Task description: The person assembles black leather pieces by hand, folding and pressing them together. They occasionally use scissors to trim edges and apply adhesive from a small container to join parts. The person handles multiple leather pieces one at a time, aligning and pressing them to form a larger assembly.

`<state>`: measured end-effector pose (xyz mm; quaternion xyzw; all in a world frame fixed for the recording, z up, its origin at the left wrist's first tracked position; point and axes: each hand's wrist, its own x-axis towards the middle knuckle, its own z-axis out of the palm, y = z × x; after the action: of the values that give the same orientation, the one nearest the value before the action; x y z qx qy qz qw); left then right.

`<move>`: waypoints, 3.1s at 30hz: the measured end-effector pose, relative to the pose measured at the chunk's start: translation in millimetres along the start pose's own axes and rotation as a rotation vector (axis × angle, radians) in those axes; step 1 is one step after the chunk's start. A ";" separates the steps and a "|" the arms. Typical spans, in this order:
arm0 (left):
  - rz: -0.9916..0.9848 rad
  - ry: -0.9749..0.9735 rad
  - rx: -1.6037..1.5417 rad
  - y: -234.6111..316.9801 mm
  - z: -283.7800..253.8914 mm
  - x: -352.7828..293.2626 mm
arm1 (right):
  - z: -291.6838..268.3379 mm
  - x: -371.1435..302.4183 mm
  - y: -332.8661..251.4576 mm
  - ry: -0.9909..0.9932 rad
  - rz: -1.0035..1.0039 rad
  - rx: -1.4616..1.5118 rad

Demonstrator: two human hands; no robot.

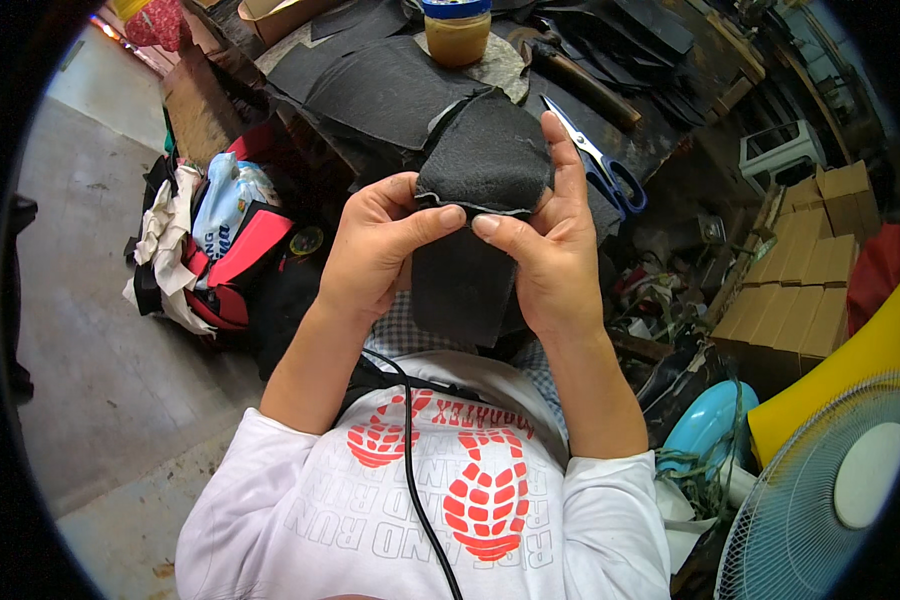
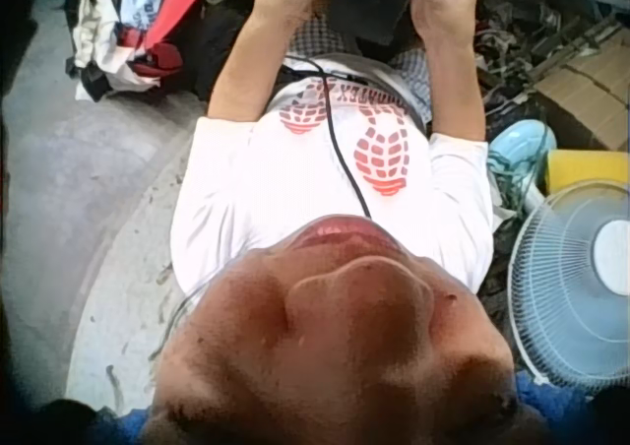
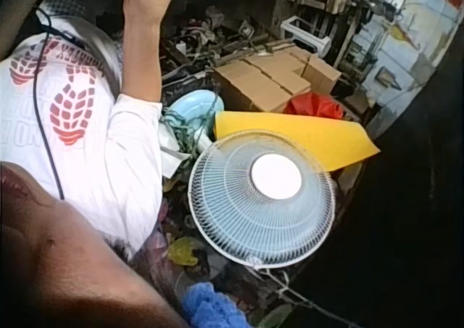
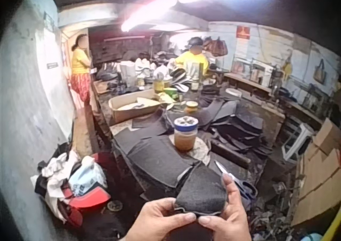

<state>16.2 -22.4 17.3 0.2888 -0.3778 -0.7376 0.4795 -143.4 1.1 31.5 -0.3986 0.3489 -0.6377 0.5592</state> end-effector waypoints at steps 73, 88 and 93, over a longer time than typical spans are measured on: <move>0.213 0.396 1.693 63.3 -149.9 235.7 | -31.0 34.0 31.0 -0.252 -0.413 -1.510; -0.001 0.570 1.934 133.7 -211.6 188.2 | -30.6 34.8 34.0 -0.222 -0.406 -1.495; 0.230 0.629 1.541 120.6 -234.1 174.8 | -30.2 33.3 34.1 -0.207 -0.394 -1.525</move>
<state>194.4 -280.6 -21.5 0.6873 -0.6518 -0.1048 0.3030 -157.6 -36.4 -8.1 -0.7835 0.5586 -0.2697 0.0384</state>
